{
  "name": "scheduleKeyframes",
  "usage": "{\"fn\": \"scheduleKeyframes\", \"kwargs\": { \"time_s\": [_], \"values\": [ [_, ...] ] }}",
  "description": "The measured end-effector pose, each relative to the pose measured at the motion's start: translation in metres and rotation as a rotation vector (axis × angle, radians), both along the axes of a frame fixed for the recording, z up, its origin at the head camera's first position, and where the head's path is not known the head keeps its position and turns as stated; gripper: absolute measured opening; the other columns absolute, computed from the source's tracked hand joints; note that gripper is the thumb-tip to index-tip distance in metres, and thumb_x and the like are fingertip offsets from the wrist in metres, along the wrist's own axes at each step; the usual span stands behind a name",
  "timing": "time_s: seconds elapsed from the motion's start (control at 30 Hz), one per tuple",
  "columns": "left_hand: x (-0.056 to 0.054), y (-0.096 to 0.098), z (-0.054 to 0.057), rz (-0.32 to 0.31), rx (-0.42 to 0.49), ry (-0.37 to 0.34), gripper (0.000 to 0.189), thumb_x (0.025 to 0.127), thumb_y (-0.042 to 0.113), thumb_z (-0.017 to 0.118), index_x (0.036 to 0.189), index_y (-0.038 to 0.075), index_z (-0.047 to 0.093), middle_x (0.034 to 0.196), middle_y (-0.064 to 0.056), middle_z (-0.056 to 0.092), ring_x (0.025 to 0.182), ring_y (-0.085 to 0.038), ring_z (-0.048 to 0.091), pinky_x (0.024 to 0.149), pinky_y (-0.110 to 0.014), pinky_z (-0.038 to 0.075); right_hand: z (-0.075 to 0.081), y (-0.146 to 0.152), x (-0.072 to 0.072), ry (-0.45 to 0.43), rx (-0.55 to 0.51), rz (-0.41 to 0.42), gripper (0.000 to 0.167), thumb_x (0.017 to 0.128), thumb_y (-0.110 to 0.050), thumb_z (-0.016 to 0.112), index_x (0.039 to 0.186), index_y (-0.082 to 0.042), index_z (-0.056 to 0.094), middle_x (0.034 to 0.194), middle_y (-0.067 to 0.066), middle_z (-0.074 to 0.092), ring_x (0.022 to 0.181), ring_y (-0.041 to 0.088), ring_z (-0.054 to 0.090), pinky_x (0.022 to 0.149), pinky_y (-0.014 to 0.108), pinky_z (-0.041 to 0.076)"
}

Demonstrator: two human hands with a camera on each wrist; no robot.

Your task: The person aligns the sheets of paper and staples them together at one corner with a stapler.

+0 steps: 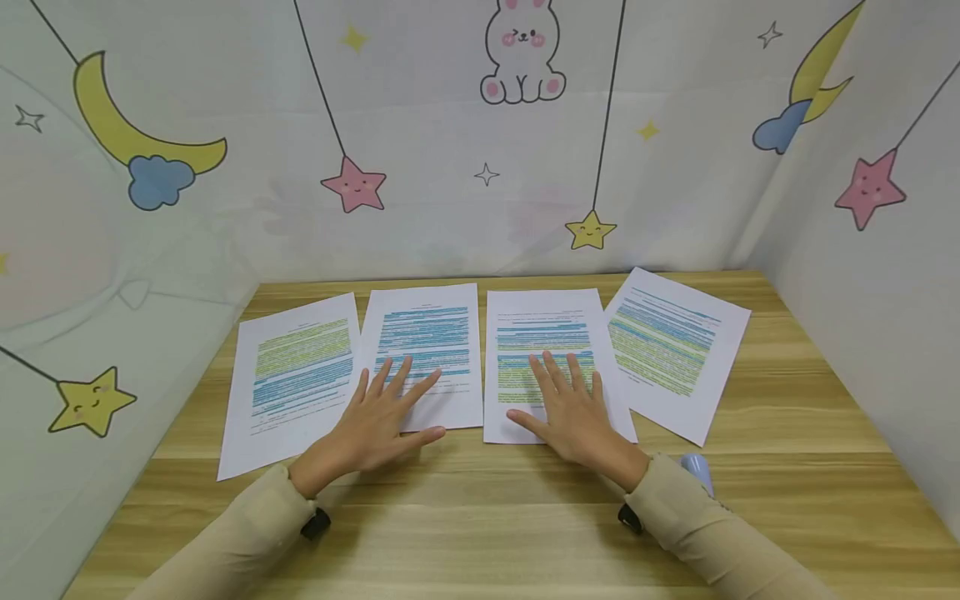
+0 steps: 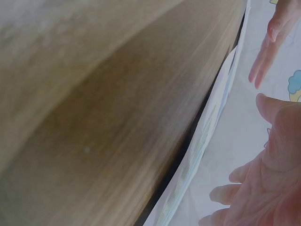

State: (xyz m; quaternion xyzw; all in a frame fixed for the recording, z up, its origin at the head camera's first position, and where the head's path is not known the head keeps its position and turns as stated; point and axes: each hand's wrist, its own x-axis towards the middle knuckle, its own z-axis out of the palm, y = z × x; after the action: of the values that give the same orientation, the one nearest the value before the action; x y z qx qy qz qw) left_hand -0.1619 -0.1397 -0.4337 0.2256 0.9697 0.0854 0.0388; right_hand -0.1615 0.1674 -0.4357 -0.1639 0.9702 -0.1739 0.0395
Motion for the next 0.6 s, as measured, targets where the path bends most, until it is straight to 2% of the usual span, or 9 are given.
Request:
{"fn": "scheduleKeyframes", "kwargs": {
  "time_s": [0.27,0.6],
  "values": [
    [0.0026,0.0001,0.0025,0.01,-0.01,-0.032,0.084,0.091,0.079,0.038,0.16,0.034,0.02,0.164,-0.02,0.011,0.149,-0.045,0.003,0.116,-0.067,-0.001,-0.0003,0.0012,0.0003,-0.01,-0.008,0.005,0.09,0.096,-0.066,0.047,0.16,-0.009,0.016,0.164,0.016,0.015,0.148,0.045,0.004,0.112,0.073,0.003],
    [0.0007,-0.0009,0.0026,0.009,0.004,-0.034,0.084,0.092,0.077,0.038,0.16,0.032,0.019,0.163,-0.02,0.011,0.148,-0.045,0.005,0.117,-0.065,0.003,0.0017,0.0019,-0.0019,-0.013,-0.022,0.009,0.092,0.097,-0.064,0.048,0.159,-0.004,0.016,0.163,0.018,0.016,0.148,0.046,0.004,0.112,0.072,0.003]
  ]
}}
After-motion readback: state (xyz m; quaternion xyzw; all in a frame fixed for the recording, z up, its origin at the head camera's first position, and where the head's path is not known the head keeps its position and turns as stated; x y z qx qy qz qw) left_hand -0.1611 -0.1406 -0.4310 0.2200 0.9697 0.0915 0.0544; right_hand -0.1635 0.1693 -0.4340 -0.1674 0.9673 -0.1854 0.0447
